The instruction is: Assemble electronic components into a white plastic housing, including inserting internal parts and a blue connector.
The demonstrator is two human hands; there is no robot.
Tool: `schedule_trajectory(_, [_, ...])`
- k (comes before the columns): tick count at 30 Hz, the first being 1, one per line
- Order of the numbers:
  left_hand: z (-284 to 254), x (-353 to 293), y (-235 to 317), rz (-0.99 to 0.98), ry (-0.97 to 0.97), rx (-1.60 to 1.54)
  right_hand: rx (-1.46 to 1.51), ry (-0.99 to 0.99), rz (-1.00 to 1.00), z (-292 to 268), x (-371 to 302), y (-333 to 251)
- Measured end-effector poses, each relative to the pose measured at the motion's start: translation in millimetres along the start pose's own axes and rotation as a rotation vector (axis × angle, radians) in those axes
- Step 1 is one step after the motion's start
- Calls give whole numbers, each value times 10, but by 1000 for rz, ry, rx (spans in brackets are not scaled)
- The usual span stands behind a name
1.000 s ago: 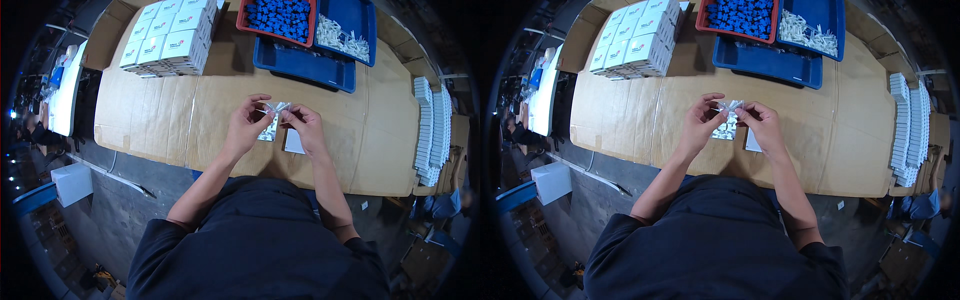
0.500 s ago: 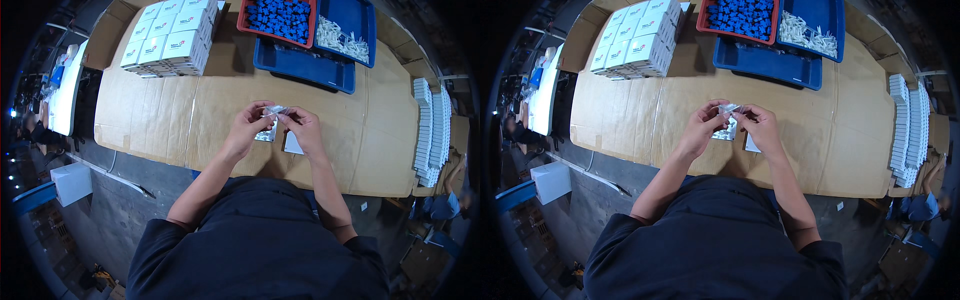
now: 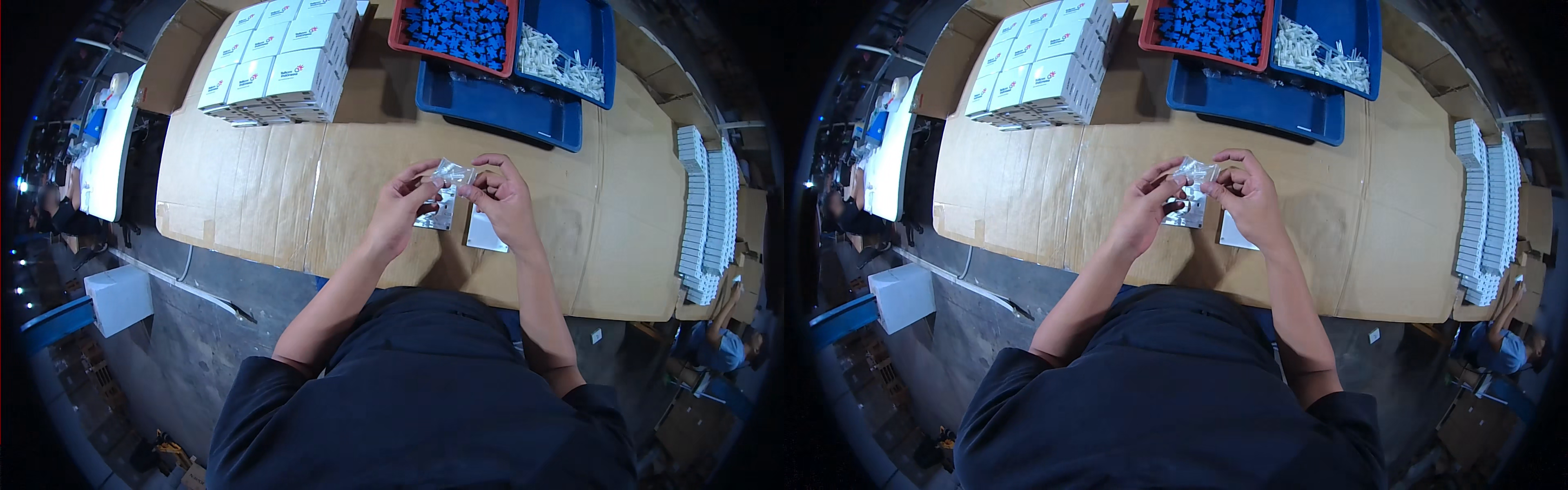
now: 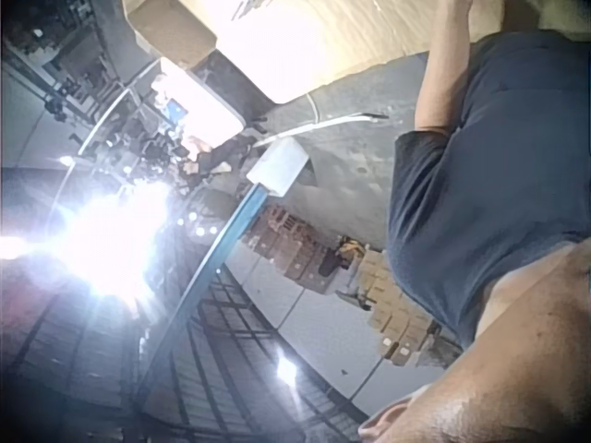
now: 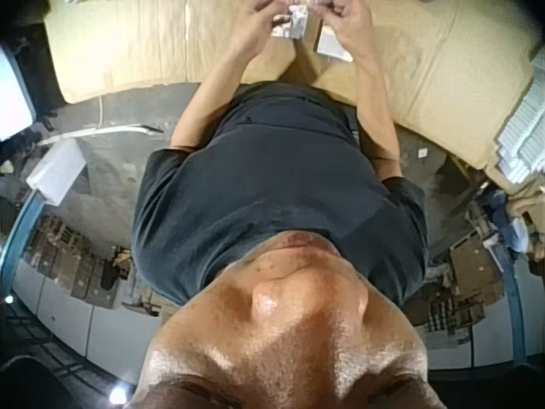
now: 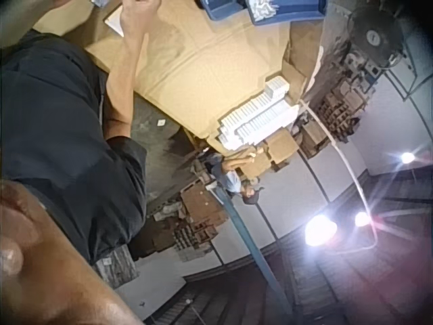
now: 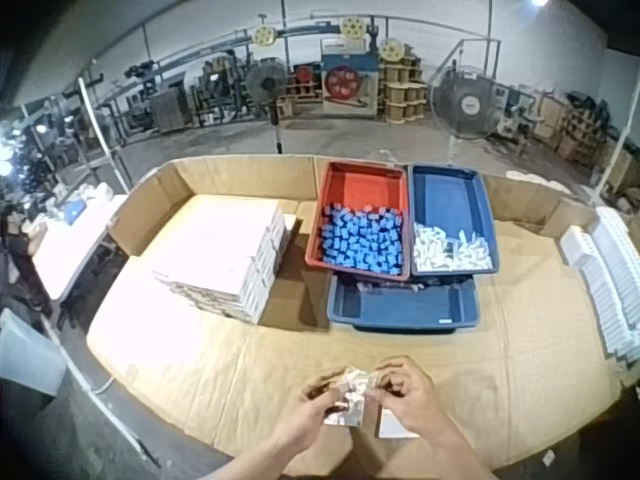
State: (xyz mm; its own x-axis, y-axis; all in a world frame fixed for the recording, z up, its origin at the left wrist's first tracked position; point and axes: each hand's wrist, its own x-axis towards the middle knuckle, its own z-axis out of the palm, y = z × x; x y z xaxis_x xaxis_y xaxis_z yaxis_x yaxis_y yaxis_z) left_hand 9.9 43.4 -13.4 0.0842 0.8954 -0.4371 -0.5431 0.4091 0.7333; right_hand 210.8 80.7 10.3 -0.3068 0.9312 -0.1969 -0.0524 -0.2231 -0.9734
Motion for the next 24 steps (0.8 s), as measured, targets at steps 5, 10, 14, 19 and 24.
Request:
schedule_trajectory(5, [-33,-17,24,188,-21,288,-131,-45,-86,-4,33,114])
schedule_trajectory(10, [-133,-8,6,266,23,407,-145,-34,-87,101,69,124])
schedule_trajectory(14, [-198,-31,102,270,8,407,-193,-44,-82,106,78,139])
schedule_trajectory(19, [-236,-61,120,205,-12,299,-252,-44,-79,108,66,136])
schedule_trajectory(24, [-295,-41,39,203,13,430,-269,-34,-60,130,61,158])
